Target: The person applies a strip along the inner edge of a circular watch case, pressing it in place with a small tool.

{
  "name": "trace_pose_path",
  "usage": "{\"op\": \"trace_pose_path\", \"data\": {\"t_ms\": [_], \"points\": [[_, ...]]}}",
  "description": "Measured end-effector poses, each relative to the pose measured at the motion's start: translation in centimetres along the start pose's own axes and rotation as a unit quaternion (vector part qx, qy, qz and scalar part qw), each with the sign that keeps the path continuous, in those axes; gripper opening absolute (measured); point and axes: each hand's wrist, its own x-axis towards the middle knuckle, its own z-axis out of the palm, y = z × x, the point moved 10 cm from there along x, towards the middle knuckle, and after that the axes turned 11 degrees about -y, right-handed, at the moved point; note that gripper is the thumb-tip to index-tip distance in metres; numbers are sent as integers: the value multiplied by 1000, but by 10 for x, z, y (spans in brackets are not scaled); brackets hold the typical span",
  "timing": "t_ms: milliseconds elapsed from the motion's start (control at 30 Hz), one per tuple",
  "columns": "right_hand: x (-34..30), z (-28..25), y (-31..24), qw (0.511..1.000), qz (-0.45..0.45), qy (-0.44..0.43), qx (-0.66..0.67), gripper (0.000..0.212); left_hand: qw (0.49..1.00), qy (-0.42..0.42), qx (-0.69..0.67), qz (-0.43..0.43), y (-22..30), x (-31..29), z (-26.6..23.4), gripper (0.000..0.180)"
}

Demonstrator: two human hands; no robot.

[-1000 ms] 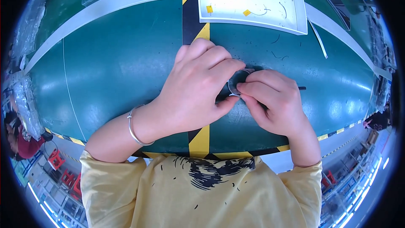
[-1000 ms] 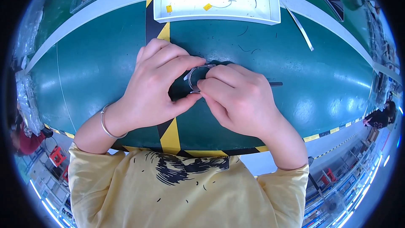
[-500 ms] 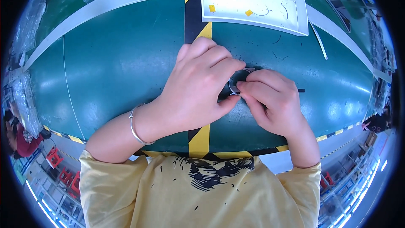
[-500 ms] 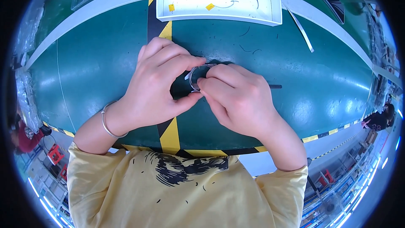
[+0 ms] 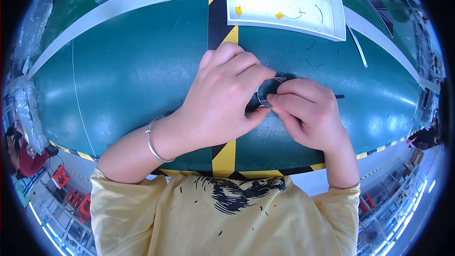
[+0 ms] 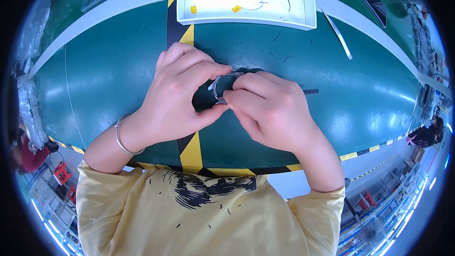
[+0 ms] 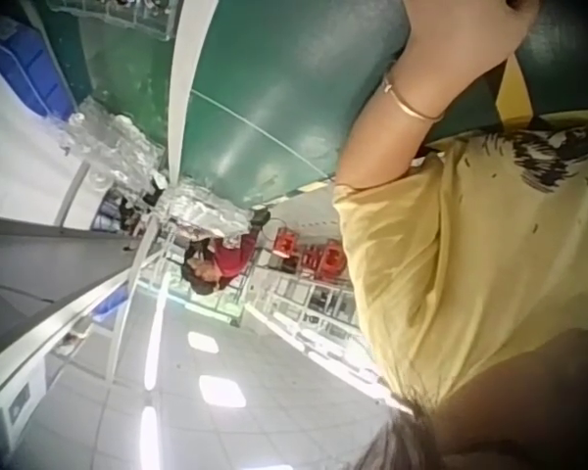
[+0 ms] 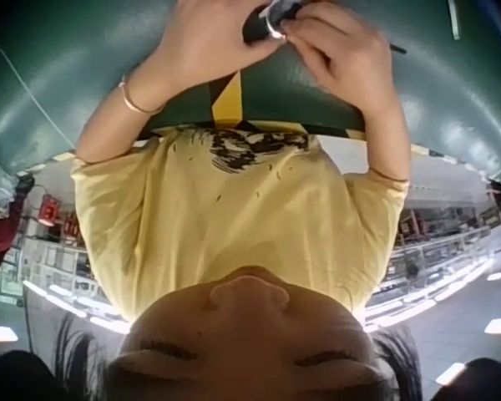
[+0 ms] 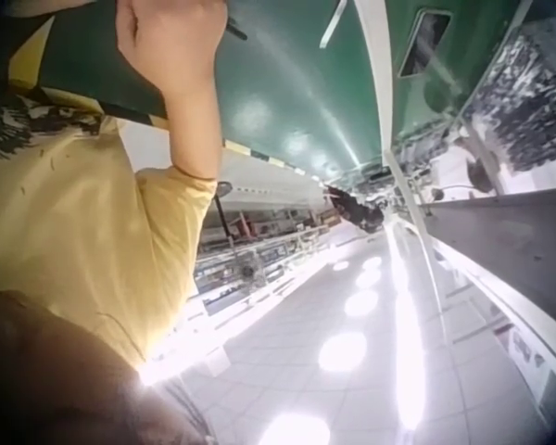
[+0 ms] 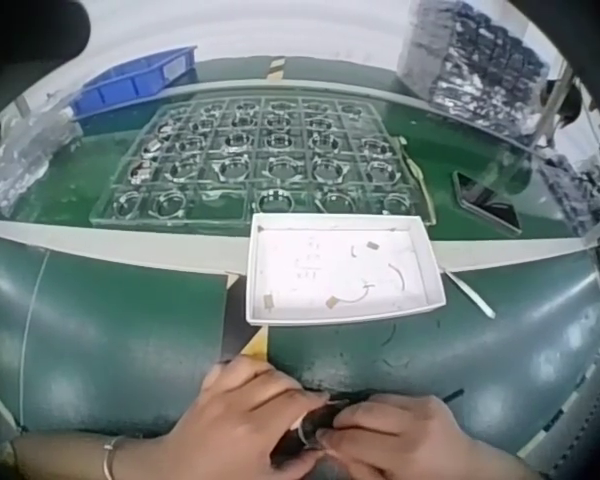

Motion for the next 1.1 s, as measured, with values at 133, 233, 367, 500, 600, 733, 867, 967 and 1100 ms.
{"op": "trace_pose_path", "data": {"t_ms": [133,233,367,500,600,733,867,967,1100], "points": [[0,0,-2,999,17,30,-21,17,1000,2,1,2,0,1,0,49],[0,-1,0,999,16,28,-17,17,1000,1,3,2,0,1,1,49],[2,1,-3,1000,14,11,-18,17,1000,1,2,1,1,3,-1,49],[1,-2,-7,999,10,26,-42,17,1000,9,10,7,3,2,-5,49],[0,0,-2,1000,2,-5,-4,17,1000,-4,-5,-4,1,1,-1,49],[0,1,-6,998,32,43,-34,16,1000,-8,-9,-10,0,2,0,49],[0,-4,-2,999,18,25,-11,16,1000,-10,-7,-11,0,2,0,49],[1,0,-4,1000,12,16,-7,15,1000,-5,-8,-11,1,2,-1,48],[-1,1,-7,998,24,51,-35,15,1000,0,-7,-10,1,2,-2,47]]}}
